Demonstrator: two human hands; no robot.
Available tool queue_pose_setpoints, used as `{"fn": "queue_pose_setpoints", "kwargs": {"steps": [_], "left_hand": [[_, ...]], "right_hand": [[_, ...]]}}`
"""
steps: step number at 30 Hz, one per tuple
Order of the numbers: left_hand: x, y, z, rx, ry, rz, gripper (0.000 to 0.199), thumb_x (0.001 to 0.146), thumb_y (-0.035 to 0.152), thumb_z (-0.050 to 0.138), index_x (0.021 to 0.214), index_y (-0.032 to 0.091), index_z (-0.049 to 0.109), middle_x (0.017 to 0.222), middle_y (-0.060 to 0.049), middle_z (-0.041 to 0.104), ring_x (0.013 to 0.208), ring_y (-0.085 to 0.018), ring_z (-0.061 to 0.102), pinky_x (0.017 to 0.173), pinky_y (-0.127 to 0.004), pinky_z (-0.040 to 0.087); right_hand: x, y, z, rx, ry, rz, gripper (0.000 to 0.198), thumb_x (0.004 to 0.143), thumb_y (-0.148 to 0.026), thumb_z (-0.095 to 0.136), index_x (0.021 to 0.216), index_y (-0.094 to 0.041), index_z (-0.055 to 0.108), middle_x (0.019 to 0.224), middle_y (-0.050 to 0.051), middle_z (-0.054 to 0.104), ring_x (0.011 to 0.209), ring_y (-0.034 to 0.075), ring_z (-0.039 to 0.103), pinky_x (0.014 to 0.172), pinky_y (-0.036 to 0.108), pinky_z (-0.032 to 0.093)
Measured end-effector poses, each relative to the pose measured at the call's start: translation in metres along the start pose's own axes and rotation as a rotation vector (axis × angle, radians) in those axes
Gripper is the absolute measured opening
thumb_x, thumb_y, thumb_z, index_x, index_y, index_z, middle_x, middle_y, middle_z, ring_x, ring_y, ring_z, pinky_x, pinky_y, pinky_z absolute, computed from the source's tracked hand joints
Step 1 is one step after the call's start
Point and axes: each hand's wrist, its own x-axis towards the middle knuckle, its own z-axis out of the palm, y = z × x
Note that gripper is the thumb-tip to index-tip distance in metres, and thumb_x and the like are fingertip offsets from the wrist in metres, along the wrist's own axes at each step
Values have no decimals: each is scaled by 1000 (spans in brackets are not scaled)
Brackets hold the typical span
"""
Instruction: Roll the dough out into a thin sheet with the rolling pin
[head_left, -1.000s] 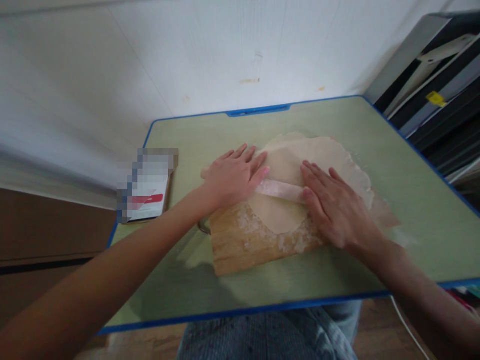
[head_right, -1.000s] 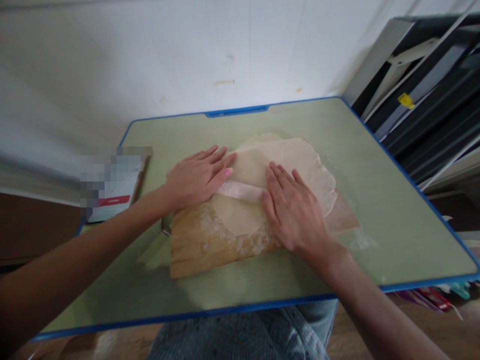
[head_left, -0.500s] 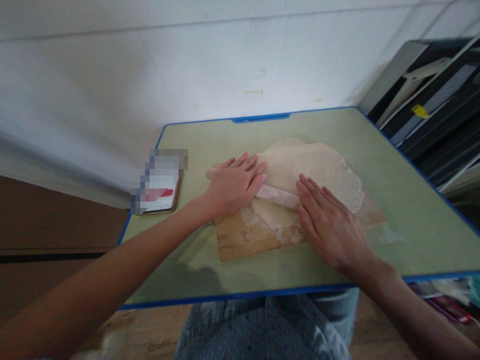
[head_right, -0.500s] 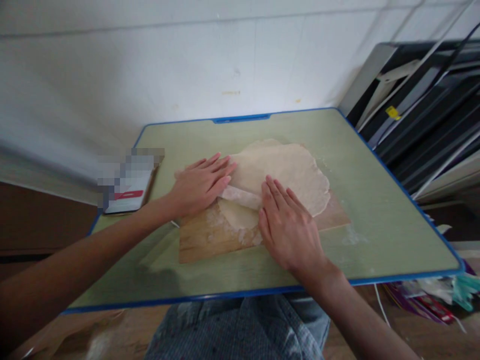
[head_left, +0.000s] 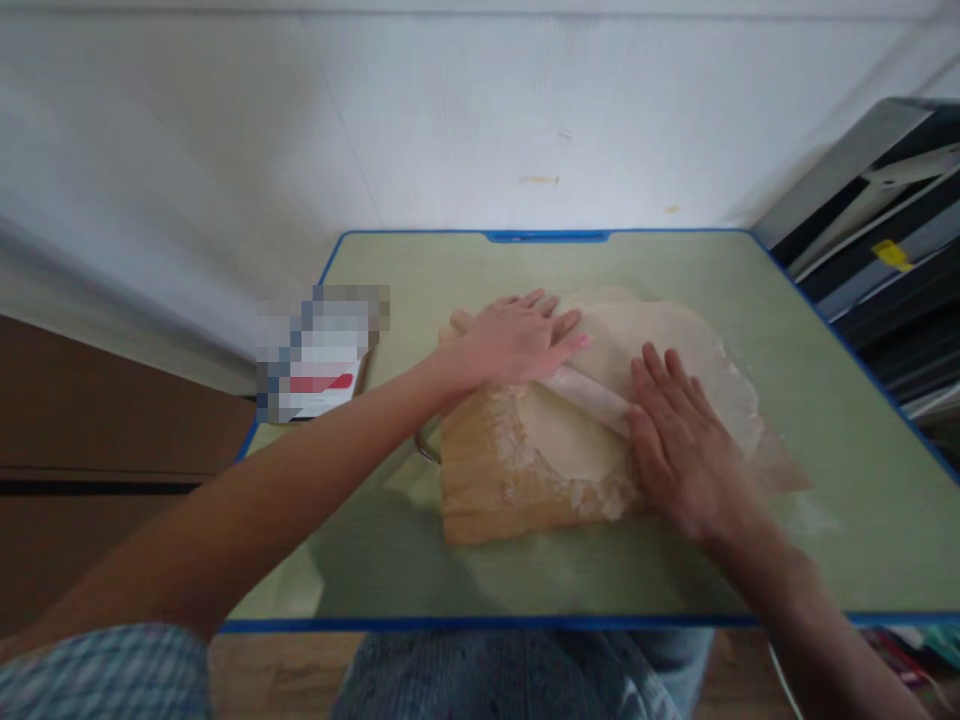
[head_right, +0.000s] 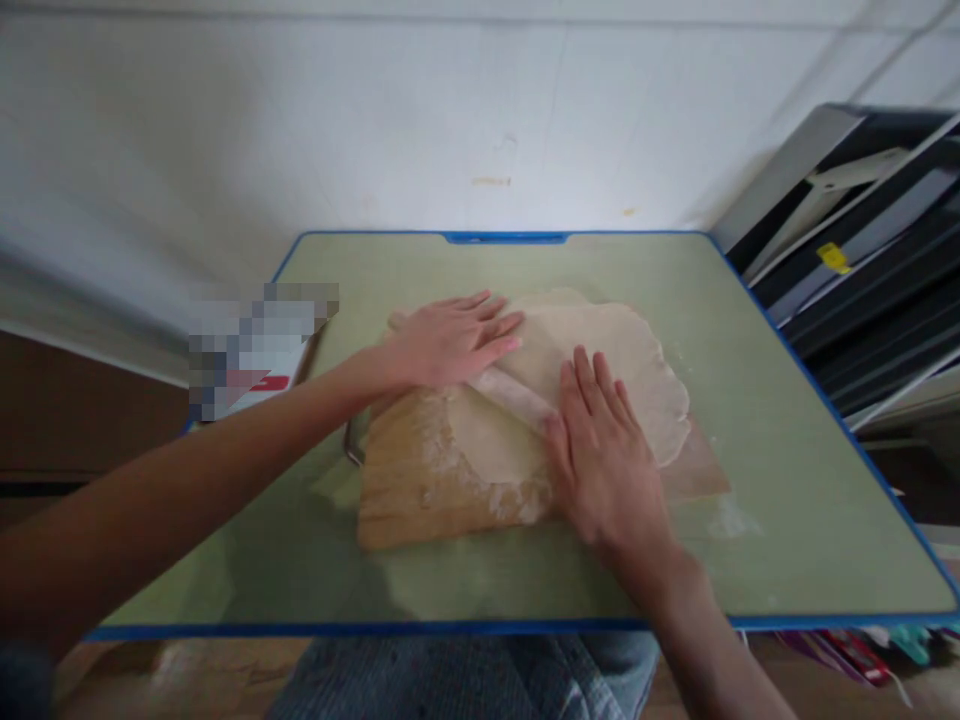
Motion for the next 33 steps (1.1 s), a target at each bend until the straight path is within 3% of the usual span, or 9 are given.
{"fn": "queue_pose_setpoints", "kwargs": {"steps": [4, 9, 14, 19, 22, 25, 27, 30, 33], "left_hand": [[-44, 9, -3, 41, 38, -13, 52, 99, 41, 24, 139, 13, 40, 146, -13, 38, 136, -25, 33, 110, -43, 27], [-66, 8, -1, -9, 48, 9, 48, 99, 34, 21, 138, 16, 43, 146, -6, 40, 138, -21, 30, 114, -41, 20], [-22, 4, -2, 9, 37, -23, 50, 100, 39, 20, 140, 17, 39, 147, -7, 38, 139, -24, 28, 113, -41, 22], [46, 5, -9, -94, -115, 5, 57, 99, 45, 11, 143, 15, 33, 151, -8, 32, 140, -20, 25, 113, -34, 21], [55, 6, -11, -115, -175, 12, 59, 99, 46, 11, 145, 14, 28, 152, -8, 27, 141, -20, 22, 114, -36, 19], [35, 4, -10, -73, -184, 43, 60, 97, 51, 14, 144, 18, 31, 151, -7, 29, 141, -21, 23, 114, -39, 19], [12, 1, -9, -31, -152, 79, 58, 97, 50, 17, 142, 18, 35, 150, -7, 33, 139, -22, 27, 113, -41, 20], [-21, -3, -8, 18, -58, 104, 52, 99, 42, 20, 140, 15, 38, 148, -8, 36, 138, -21, 30, 112, -41, 20], [-47, -8, -7, 16, 0, 84, 49, 99, 34, 20, 139, 12, 39, 147, -8, 38, 138, -19, 30, 113, -41, 18]], "right_hand": [[-21, -41, -8, -157, 67, -37, 48, 89, -21, 39, 129, 5, 46, 132, 25, 52, 121, 29, 52, 94, 43, 48], [-33, -60, -12, -195, 71, -72, 45, 88, -20, 41, 125, 3, 50, 133, 25, 51, 116, 30, 56, 88, 42, 52], [-14, -31, -7, -114, 30, -6, 46, 93, -24, 33, 128, 1, 49, 134, 21, 52, 127, 27, 46, 100, 44, 43], [9, 9, -1, -63, -50, 182, 56, 96, -35, 20, 129, -1, 49, 143, 23, 38, 136, 32, 27, 106, 57, 29], [5, 9, 1, 15, -93, 193, 59, 96, -38, 18, 130, 0, 48, 145, 23, 36, 137, 31, 24, 107, 55, 29], [-7, -14, 2, 60, -48, 84, 57, 96, -38, 21, 131, -2, 47, 142, 23, 41, 137, 29, 27, 106, 52, 33], [-15, -36, 0, 12, -5, 31, 53, 96, -35, 26, 131, -1, 45, 138, 24, 45, 132, 30, 37, 102, 50, 41], [-23, -68, -3, -121, -3, 3, 52, 94, -32, 34, 132, 3, 43, 135, 28, 48, 121, 32, 51, 89, 45, 52], [-27, -86, -5, -172, 8, -29, 50, 94, -31, 35, 129, 2, 45, 133, 28, 50, 117, 32, 54, 87, 44, 53]]}}
